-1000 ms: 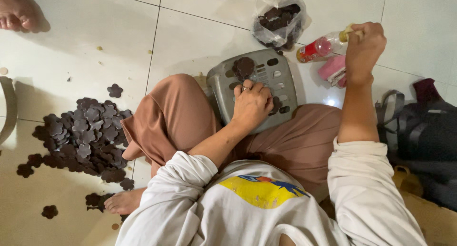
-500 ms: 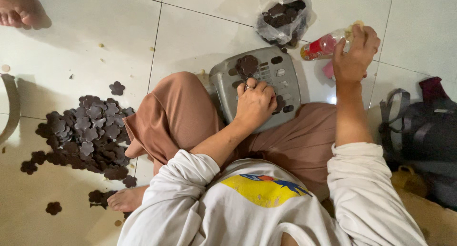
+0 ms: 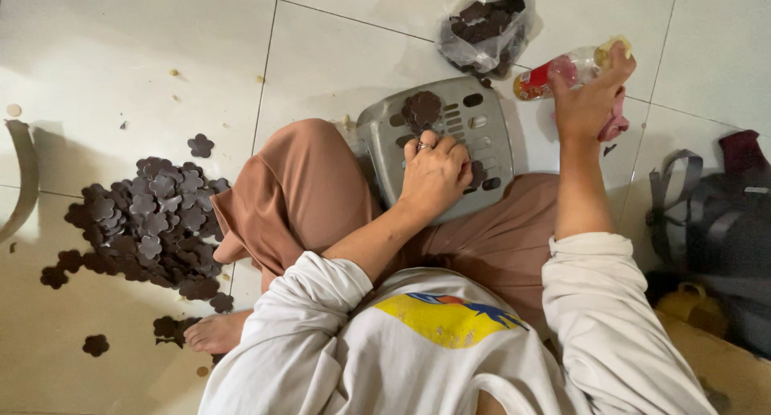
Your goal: The person sits on the floor and cleans dark flower-shaped shoe components one at a time, rubbing each piece with a yellow sponge-like block and placing the cleaned pieces on a slotted plastic basket. At one point they pick up a plastic bottle from the floor and set it aside.
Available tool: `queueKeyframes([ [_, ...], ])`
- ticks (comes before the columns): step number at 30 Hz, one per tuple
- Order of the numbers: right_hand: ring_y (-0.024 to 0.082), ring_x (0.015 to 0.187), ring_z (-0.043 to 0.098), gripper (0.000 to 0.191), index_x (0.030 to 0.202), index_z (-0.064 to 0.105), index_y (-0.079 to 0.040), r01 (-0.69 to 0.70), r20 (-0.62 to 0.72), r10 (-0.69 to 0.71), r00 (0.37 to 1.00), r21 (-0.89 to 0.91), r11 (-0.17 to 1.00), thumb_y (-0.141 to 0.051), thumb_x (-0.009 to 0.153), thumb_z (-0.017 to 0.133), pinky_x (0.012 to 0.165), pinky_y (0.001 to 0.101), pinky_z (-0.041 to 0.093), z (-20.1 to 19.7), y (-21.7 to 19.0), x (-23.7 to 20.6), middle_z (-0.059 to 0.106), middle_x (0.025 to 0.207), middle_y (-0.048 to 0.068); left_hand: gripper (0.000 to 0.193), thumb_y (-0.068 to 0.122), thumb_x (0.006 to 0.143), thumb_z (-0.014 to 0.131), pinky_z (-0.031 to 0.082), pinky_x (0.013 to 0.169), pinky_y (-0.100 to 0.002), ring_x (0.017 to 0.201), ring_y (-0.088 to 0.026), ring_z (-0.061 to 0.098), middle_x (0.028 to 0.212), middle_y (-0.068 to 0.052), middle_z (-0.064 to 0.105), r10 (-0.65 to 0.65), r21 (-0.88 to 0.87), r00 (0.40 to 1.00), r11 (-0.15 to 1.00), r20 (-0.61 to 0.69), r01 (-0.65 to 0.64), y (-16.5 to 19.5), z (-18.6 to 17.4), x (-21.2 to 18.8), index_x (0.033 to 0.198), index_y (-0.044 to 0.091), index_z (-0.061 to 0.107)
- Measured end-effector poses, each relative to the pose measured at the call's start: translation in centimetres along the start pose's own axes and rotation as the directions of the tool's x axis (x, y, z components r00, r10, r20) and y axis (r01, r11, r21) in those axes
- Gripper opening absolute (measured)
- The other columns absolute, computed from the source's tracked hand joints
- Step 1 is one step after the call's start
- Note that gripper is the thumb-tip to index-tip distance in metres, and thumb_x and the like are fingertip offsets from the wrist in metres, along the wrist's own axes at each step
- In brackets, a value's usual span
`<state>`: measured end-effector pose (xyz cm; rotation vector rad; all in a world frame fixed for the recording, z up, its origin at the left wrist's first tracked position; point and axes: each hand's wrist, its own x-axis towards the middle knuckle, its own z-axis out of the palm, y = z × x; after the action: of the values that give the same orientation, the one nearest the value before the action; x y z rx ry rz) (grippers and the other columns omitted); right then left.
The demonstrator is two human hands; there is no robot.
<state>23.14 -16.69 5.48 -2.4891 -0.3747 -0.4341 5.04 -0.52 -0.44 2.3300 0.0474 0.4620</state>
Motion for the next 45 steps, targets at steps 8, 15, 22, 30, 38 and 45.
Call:
queueKeyframes([
  [8,0.035,0.14,0.058,0.088,0.158,0.017,-0.004,-0.071,-0.013,0.078,0.997,0.289,0.955,0.005,0.096,0.08,0.116,0.0396,0.05,0.9,0.1,1.2,0.041,0.156,0.026,0.005,0.015,0.08,0.072,0.037,0.09,-0.047,0.095,-0.029,0.056,0.088,-0.004,0.066,0.009,0.018,1.0,1.0,-0.016,-0.009,0.1,0.0,0.0,0.079,0.012,0.069],
  [15,0.033,0.138,0.059,0.081,0.152,0.022,-0.009,0.018,-0.105,0.013,0.994,0.291,0.956,0.011,0.099,0.08,0.114,0.0398,0.054,0.8,0.0,0.8,0.044,0.152,0.023,0.004,0.015,0.079,0.073,0.037,0.089,-0.047,0.095,-0.028,0.056,0.086,-0.003,0.066,-0.001,0.006,1.0,1.0,0.003,0.001,0.1,0.0,0.0,0.078,0.012,0.07],
  [22,0.038,0.102,0.067,0.084,0.144,0.021,-0.025,-0.374,0.096,0.883,0.46,0.923,0.094,0.0,0.081,0.07,0.081,0.0471,0.057,-0.7,1.5,1.2,0.052,0.127,0.021,0.006,0.016,0.08,0.073,0.038,0.09,-0.047,0.095,-0.029,0.057,0.087,-0.004,0.065,0.017,0.014,0.999,1.0,-0.032,-0.017,-0.1,-0.1,0.0,0.079,0.012,0.069],
  [30,0.047,0.121,0.063,0.059,0.139,0.052,0.005,-0.006,0.395,0.664,0.635,0.862,-0.507,-0.017,0.09,0.075,0.095,0.0555,0.062,-2.8,5.6,0.7,0.056,0.135,0.027,0.006,0.016,0.078,0.073,0.037,0.09,-0.049,0.096,-0.03,0.058,0.088,-0.004,0.066,0.016,0.006,0.999,1.0,-0.027,-0.016,-0.1,-0.1,0.0,0.079,0.012,0.069],
  [38,0.046,0.117,0.065,0.064,0.14,0.054,0.006,-0.132,0.438,0.569,0.696,0.857,-0.499,-0.022,0.089,0.081,0.098,0.0482,0.066,-3.8,6.5,1.2,0.055,0.136,0.028,0.007,0.016,0.081,0.073,0.037,0.09,-0.049,0.093,-0.029,0.058,0.088,-0.004,0.066,0.012,-0.004,1.0,1.0,-0.017,-0.013,-0.2,0.0,0.0,0.078,0.012,0.068],
  [45,0.036,0.116,0.066,0.084,0.142,0.025,-0.013,-0.274,0.137,0.669,0.73,0.956,0.103,-0.016,0.083,0.085,0.094,0.0504,0.063,-3.5,3.9,1.3,0.048,0.138,0.018,0.008,0.018,0.08,0.073,0.037,0.088,-0.048,0.095,-0.029,0.057,0.09,-0.004,0.066,0.008,-0.013,1.0,1.0,-0.025,-0.008,-0.2,0.1,0.0,0.079,0.013,0.068],
])
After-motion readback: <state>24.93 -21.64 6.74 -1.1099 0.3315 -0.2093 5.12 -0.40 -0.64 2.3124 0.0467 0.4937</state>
